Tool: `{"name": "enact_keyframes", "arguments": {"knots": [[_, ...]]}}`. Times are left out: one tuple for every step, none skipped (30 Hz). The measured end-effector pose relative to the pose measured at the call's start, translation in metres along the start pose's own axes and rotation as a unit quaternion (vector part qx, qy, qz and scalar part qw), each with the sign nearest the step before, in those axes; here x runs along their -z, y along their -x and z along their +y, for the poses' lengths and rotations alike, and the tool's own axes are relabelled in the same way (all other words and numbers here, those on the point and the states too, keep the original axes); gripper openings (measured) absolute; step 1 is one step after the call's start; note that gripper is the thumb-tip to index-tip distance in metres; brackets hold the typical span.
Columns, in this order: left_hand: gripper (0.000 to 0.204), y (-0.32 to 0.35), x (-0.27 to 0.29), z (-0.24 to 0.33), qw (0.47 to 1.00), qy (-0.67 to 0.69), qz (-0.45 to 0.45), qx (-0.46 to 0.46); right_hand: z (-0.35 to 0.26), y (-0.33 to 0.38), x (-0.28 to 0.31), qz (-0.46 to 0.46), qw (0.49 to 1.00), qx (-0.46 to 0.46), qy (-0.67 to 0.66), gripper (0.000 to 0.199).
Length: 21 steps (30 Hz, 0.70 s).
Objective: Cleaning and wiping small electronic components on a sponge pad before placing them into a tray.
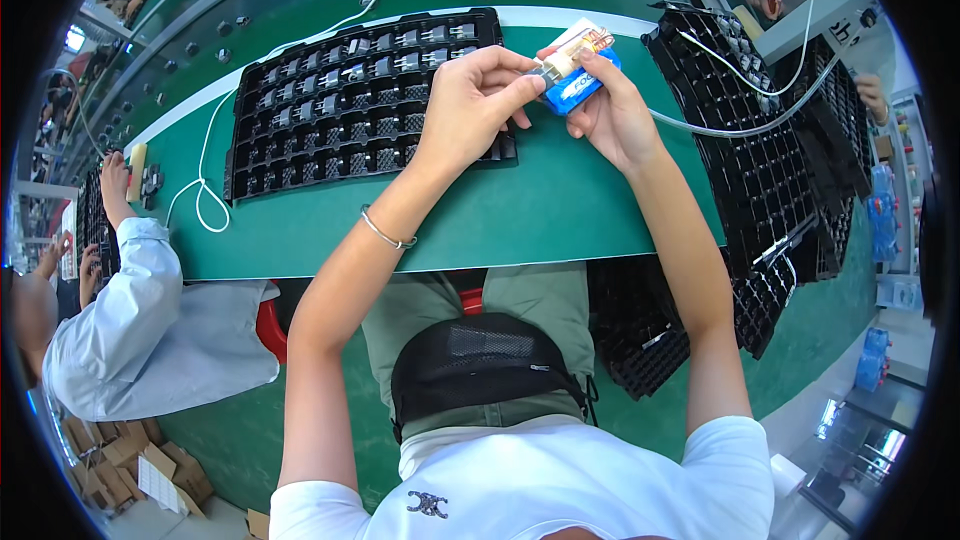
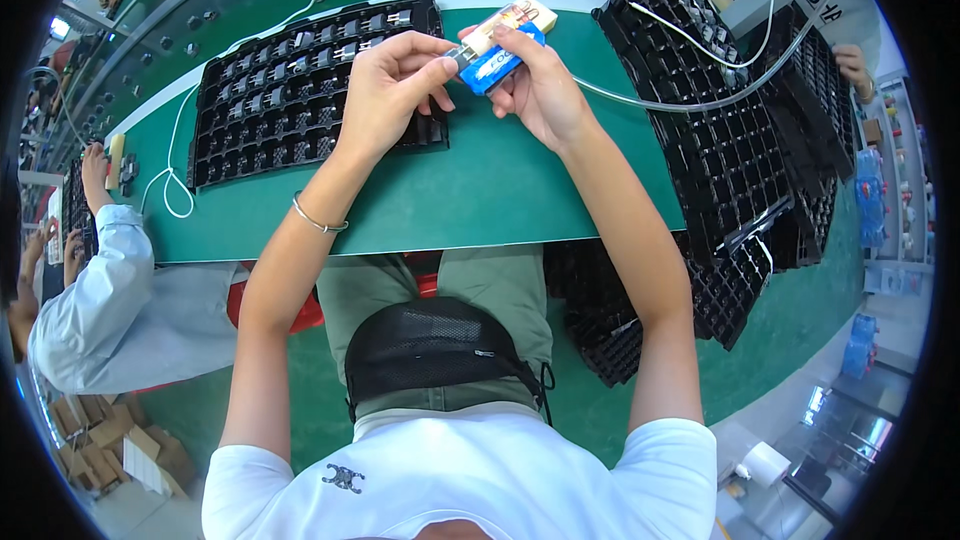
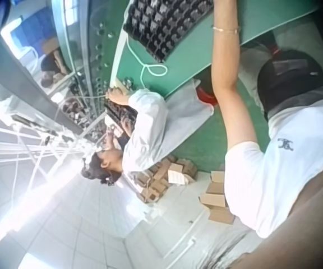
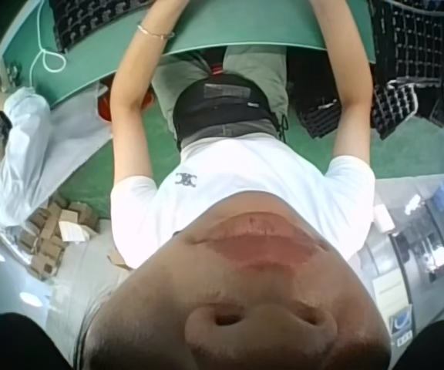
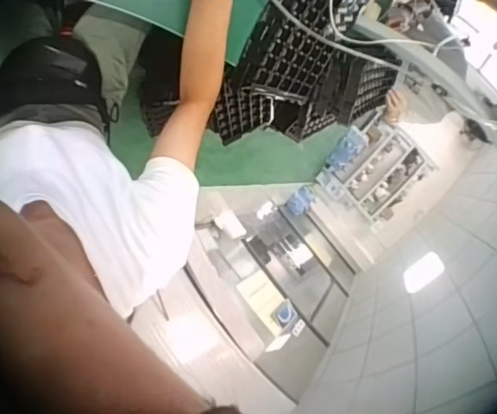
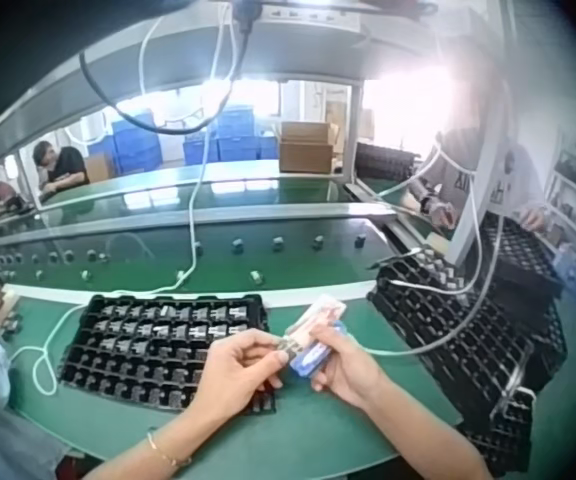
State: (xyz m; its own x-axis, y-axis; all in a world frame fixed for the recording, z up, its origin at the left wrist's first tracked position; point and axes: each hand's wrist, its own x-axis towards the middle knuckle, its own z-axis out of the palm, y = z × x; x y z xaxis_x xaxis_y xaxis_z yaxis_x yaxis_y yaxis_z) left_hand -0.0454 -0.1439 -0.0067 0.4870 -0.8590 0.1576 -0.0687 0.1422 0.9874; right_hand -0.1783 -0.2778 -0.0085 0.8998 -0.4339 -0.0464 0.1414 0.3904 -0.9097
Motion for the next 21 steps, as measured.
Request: {"name": "enact_keyframes", "arguments": {"knots": [[0.023,0.0,0.001,0.001,1.0,0.0,-0.002,0.003,0.0,0.0,0.0,0.0,1.0,0.0,0.0,0.043],[0.023,0.0,0.003,0.0,1.0,-0.003,0.003,0.004,0.001,-0.002,0.0,-0.017,1.0,-0.008,0.008,0.044],[0.023,0.0,0.007,-0.001,1.0,-0.009,-0.004,0.008,0.001,-0.004,-0.001,-0.036,0.999,-0.017,0.015,0.046],[0.023,-0.001,0.011,-0.003,1.0,-0.015,-0.009,0.012,0.002,-0.004,-0.001,-0.044,0.999,-0.02,0.012,0.046],[0.024,-0.001,0.013,-0.004,1.0,-0.017,-0.004,0.004,0.001,-0.002,0.0,-0.046,0.999,-0.013,0.023,0.048],[0.024,-0.002,0.013,-0.006,1.0,-0.021,0.004,-0.005,0.0,-0.002,-0.003,-0.051,0.998,-0.007,0.034,0.05],[0.026,-0.005,0.014,-0.012,0.999,-0.039,0.019,-0.022,-0.003,0.0,-0.004,-0.055,0.997,0.004,0.045,0.054],[0.028,-0.007,0.013,-0.014,0.995,-0.078,0.04,-0.054,-0.002,0.0,-0.001,-0.045,0.997,0.02,0.056,0.054],[0.029,-0.007,0.013,-0.008,0.987,-0.127,0.055,-0.086,-0.003,0.0,0.001,-0.009,0.997,0.033,0.071,0.054],[0.03,-0.005,0.017,-0.002,0.975,-0.176,0.068,-0.116,-0.003,-0.001,0.003,0.033,0.993,0.061,0.092,0.052],[0.031,-0.006,0.023,0.004,0.961,-0.218,0.097,-0.136,-0.001,-0.005,0.02,0.106,0.975,0.085,0.174,0.053],[0.032,-0.004,0.034,0.008,0.944,-0.263,0.128,-0.155,0.0,-0.009,0.023,0.178,0.945,0.109,0.252,0.055],[0.033,-0.001,0.051,0.011,0.919,-0.332,0.149,-0.154,0.001,-0.012,0.025,0.172,0.947,0.11,0.248,0.055],[0.034,0.003,0.072,0.012,0.889,-0.398,0.168,-0.15,-0.003,-0.01,0.016,0.217,0.905,0.142,0.336,0.055],[0.036,0.009,0.092,0.015,0.824,-0.52,0.191,-0.121,-0.006,-0.007,0.013,0.261,0.851,0.173,0.422,0.056],[0.039,0.017,0.115,0.02,0.74,-0.632,0.211,-0.091,-0.004,-0.008,0.015,0.26,0.853,0.173,0.419,0.056],[0.04,0.021,0.141,0.021,0.698,-0.677,0.231,-0.038,-0.002,-0.011,0.019,0.251,0.822,0.196,0.472,0.056],[0.042,0.027,0.168,0.023,0.649,-0.718,0.25,0.017,0.001,-0.013,0.019,0.238,0.79,0.219,0.521,0.056],[0.044,0.033,0.191,0.024,0.636,-0.727,0.251,0.065,0.001,-0.011,0.011,0.241,0.783,0.211,0.534,0.052],[0.047,0.035,0.208,0.025,0.623,-0.732,0.25,0.111,0.002,-0.011,0.013,0.245,0.782,0.21,0.533,0.052],[0.05,0.036,0.224,0.026,0.643,-0.715,0.236,0.144,0.004,-0.013,0.016,0.245,0.769,0.209,0.552,0.05]]}}
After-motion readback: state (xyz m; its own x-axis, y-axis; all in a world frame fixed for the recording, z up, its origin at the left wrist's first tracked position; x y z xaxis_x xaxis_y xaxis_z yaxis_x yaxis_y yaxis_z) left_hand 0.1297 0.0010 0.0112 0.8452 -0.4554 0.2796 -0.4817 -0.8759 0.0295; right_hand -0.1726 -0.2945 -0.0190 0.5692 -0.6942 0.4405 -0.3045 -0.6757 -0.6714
